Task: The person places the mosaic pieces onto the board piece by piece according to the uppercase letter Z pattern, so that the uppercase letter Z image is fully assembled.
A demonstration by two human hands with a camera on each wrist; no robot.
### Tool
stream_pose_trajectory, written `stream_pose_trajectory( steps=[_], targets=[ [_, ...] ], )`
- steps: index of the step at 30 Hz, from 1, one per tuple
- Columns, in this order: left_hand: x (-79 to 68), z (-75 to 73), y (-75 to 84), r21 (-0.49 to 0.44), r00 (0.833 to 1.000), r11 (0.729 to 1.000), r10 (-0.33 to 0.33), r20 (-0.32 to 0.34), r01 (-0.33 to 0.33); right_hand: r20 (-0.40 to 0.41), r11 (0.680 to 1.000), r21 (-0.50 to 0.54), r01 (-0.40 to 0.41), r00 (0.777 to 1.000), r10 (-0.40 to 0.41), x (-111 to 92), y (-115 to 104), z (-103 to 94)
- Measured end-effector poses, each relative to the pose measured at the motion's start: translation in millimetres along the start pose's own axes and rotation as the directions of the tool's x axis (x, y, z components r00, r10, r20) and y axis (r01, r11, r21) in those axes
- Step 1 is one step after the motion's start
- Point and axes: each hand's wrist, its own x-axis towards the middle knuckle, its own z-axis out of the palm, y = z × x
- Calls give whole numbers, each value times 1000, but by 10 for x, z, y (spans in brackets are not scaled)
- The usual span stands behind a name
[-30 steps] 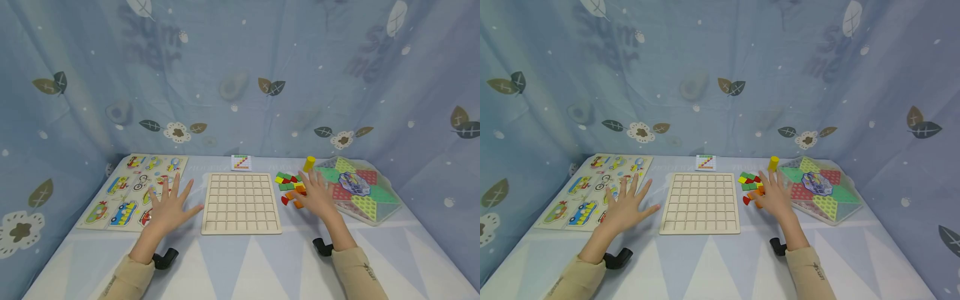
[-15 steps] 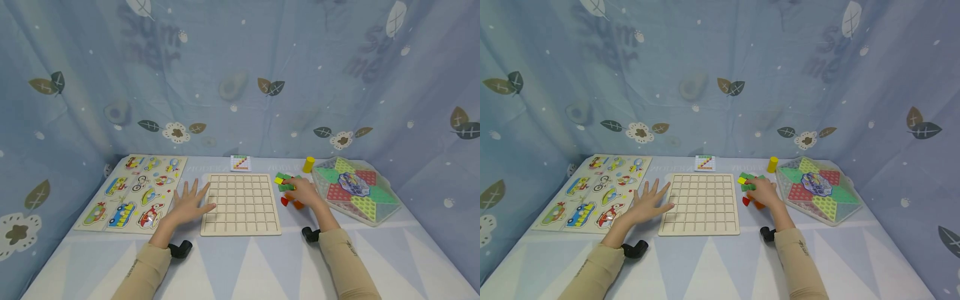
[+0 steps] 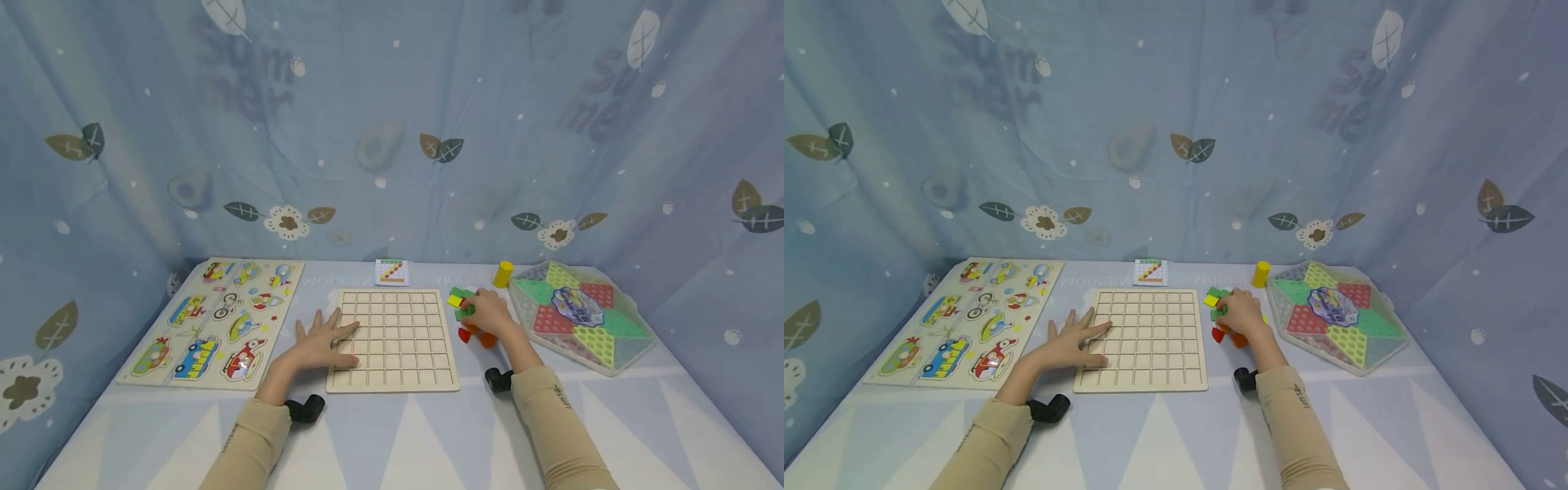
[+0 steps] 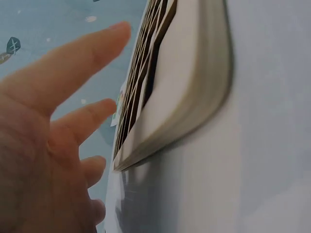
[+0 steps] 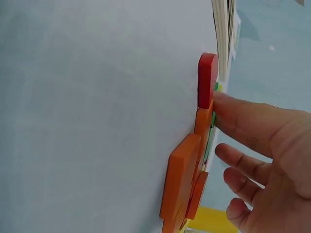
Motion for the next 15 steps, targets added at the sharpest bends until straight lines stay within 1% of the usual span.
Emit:
stream_pose_trajectory(
  steps=[2, 5, 7, 9, 11, 12, 13, 15],
  targets=[
    [3, 11, -6, 6, 1000, 1000, 9, 14, -9, -9, 1000, 13, 1, 1000, -1, 13, 6, 5],
    [14, 22, -10, 21, 1000, 1000, 12, 27, -13, -7, 997, 77, 2, 1000, -1, 31, 14, -1],
    [22, 26, -12, 19, 999, 1000, 13, 32, -14, -5, 988, 156, 2, 1000, -1, 39, 10, -12],
    [30, 31, -17, 10, 999, 1000, 16, 33, -17, -9, 965, 262, 15, 1000, -13, 45, -15, -32],
    [32, 35, -28, 4, 999, 1000, 20, 34, -20, -29, 933, 357, 44, 999, -36, 58, -74, -55],
    [30, 37, -35, 0, 999, 1000, 22, 34, -22, -30, 907, 419, 49, 999, -40, 68, -120, -67],
    [28, 39, -44, -4, 999, 1000, 23, 35, -23, -30, 875, 481, 58, 998, -49, 83, -176, -78],
    [19, 41, -63, -11, 999, 999, 31, 37, -31, -7, 797, 602, 50, 998, -58, 122, -310, -91]
  ],
)
